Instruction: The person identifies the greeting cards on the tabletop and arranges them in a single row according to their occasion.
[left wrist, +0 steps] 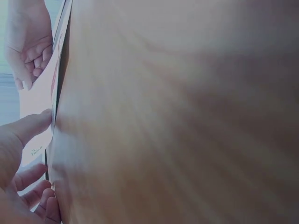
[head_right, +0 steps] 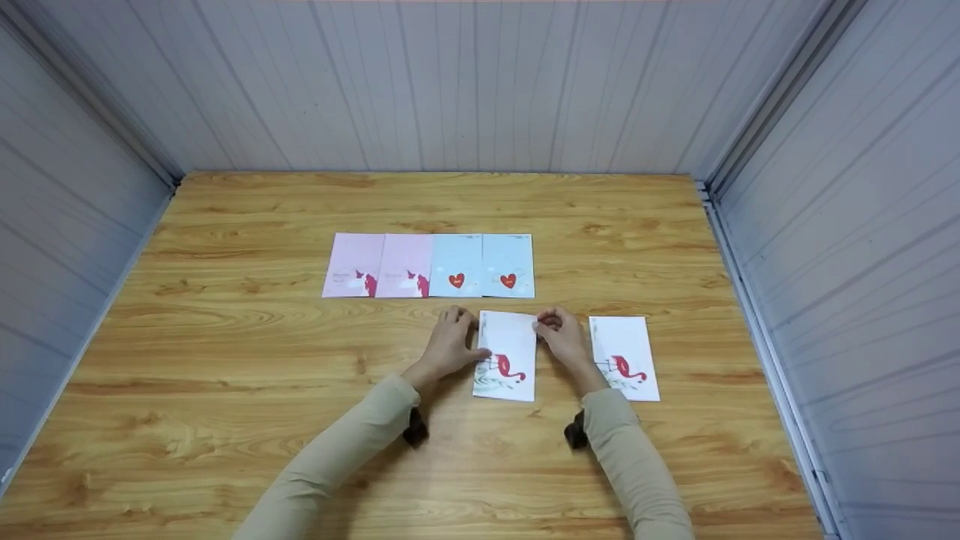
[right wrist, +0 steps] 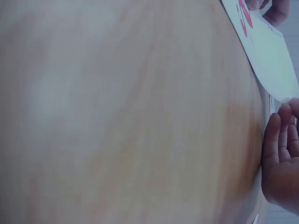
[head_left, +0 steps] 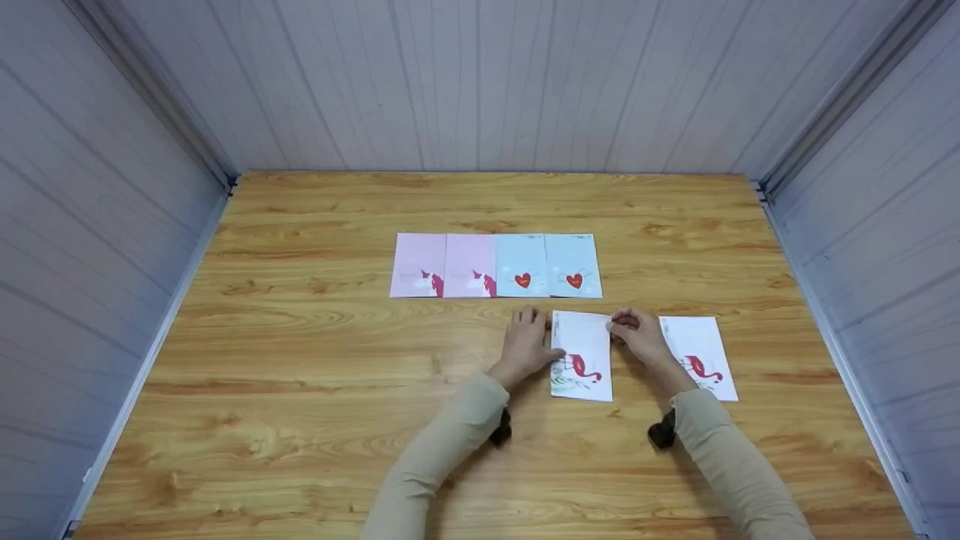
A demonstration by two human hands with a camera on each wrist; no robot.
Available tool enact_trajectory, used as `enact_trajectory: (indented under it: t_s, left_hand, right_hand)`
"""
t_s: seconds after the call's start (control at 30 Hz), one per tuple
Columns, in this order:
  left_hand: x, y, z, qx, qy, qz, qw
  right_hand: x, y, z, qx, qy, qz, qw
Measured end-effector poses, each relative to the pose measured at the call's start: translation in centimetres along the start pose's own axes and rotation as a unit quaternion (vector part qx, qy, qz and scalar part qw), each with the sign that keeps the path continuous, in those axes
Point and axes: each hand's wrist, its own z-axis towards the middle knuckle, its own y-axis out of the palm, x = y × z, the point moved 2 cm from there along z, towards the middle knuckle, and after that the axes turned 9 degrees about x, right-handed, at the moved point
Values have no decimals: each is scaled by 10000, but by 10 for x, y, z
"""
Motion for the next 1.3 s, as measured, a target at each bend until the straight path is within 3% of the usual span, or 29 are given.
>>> enact_trajectory:
  t_s: [0.27, 0.5, 0.67, 0.87, 1.1, 1.3]
  left_hand:
    - [-1, -3, -11, -14, 62, -517, 9986]
    - [-2, -4, -22, -122, 268, -625, 9976]
    - [1, -4, -28, -150, 240, -883, 9957]
    - [6, -2, -33, -98, 391, -983, 9943]
    - [8, 0, -33, 2, 374, -1297, 9908]
    - [12, 2, -31, 10, 156, -2158, 9763]
  right_hand:
    - [-4, 0, -1, 76, 174, 499, 9986]
    - [-8, -4, 3, 207, 419, 740, 9962]
    - [-14, -11, 5, 285, 398, 1093, 9928]
    - [-21, -20, 8, 406, 353, 1141, 9920]
    - [2, -30, 26, 433, 334, 1801, 9821]
    - [20, -34, 39, 455, 75, 2163, 9752]
